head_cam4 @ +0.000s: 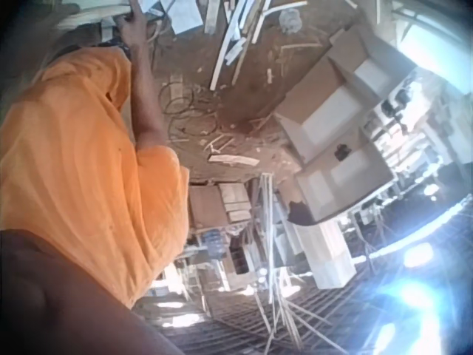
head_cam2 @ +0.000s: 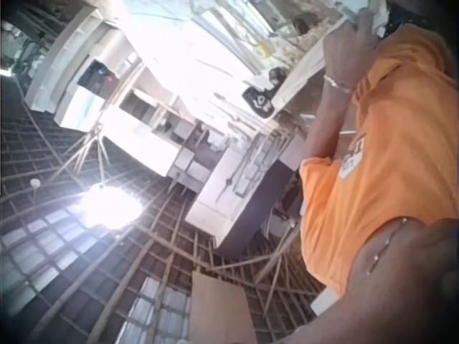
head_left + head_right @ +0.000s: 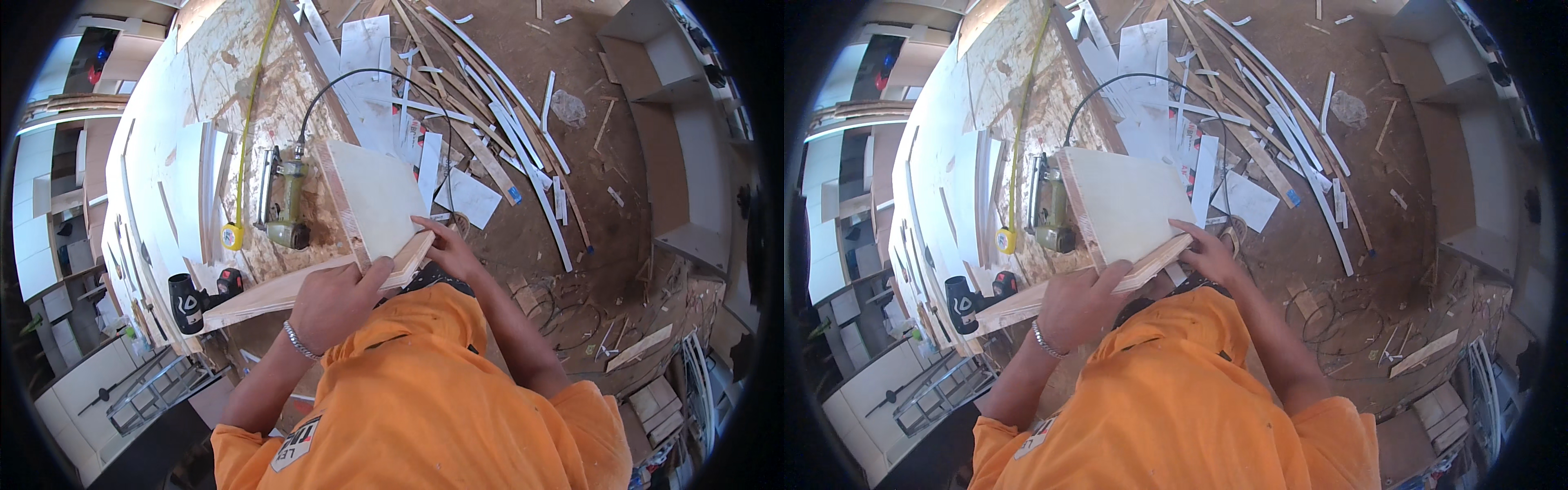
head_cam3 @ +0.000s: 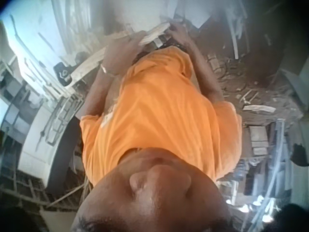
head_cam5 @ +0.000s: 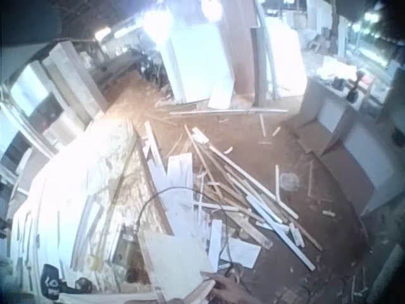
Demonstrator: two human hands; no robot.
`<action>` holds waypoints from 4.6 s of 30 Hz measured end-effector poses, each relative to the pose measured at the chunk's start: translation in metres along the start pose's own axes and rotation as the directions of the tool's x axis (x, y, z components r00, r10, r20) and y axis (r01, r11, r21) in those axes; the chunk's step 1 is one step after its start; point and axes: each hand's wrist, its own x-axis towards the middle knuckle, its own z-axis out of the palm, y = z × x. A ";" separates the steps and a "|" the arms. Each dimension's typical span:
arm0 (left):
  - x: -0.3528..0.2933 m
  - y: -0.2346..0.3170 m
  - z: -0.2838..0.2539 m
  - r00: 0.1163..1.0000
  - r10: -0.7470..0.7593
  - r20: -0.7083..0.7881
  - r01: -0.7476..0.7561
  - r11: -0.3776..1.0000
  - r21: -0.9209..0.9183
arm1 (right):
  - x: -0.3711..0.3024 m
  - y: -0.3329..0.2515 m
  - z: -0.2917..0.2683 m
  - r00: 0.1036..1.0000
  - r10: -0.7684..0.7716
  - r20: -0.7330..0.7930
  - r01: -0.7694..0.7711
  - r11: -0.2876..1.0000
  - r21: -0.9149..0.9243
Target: The person aligns several white-surfaced wood pieces and uses a pneumatic nail gun to join them together. They also measure a separate wood plank using a tape measure and strike a piece of wood with a hammer to secure it on the workbench.
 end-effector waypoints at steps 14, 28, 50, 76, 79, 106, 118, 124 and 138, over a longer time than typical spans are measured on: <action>-0.112 -0.004 -0.149 0.605 -0.148 -0.783 0.035 0.987 -0.159 | -0.031 -0.180 0.074 0.751 -0.608 -0.257 0.652 0.621 0.435; -0.188 -0.104 -0.111 0.011 -0.534 -0.846 -0.598 0.674 -0.433 | -0.075 -0.390 0.210 0.664 -0.710 0.233 0.700 0.700 0.138; -0.194 -0.188 0.110 0.359 -0.839 -0.409 -0.922 -0.387 -0.015 | -0.056 -0.312 0.404 0.884 -0.167 0.437 0.465 0.209 -0.860; -0.162 -0.180 0.304 0.062 -0.998 0.019 -0.994 -0.060 0.094 | -0.021 -0.191 0.302 0.738 0.264 0.621 0.663 -0.118 -0.739; -0.157 -0.193 0.301 0.102 -0.995 0.009 -0.993 -0.101 0.062 | -0.008 -0.190 0.297 0.767 0.198 0.610 0.636 -0.119 -0.762; -0.291 -0.142 0.167 -0.220 -0.936 -0.274 -0.225 0.321 -0.920 | 0.008 -0.165 0.285 0.771 0.140 0.622 0.637 -0.126 -0.761; -0.344 -0.187 0.110 0.388 -0.851 -0.353 0.047 0.401 -0.915 | 0.001 -0.159 0.315 0.864 0.119 0.489 0.502 -0.139 -0.853; -0.360 -0.220 0.126 0.518 -0.785 -0.339 -0.030 0.379 -0.925 | -0.008 -0.152 0.361 0.883 0.039 0.467 0.468 -0.097 -0.878; -0.366 -0.292 0.131 0.692 -0.651 -0.312 0.159 0.559 -0.814 | 0.002 -0.174 0.415 0.954 -0.161 0.252 0.230 -0.145 -0.962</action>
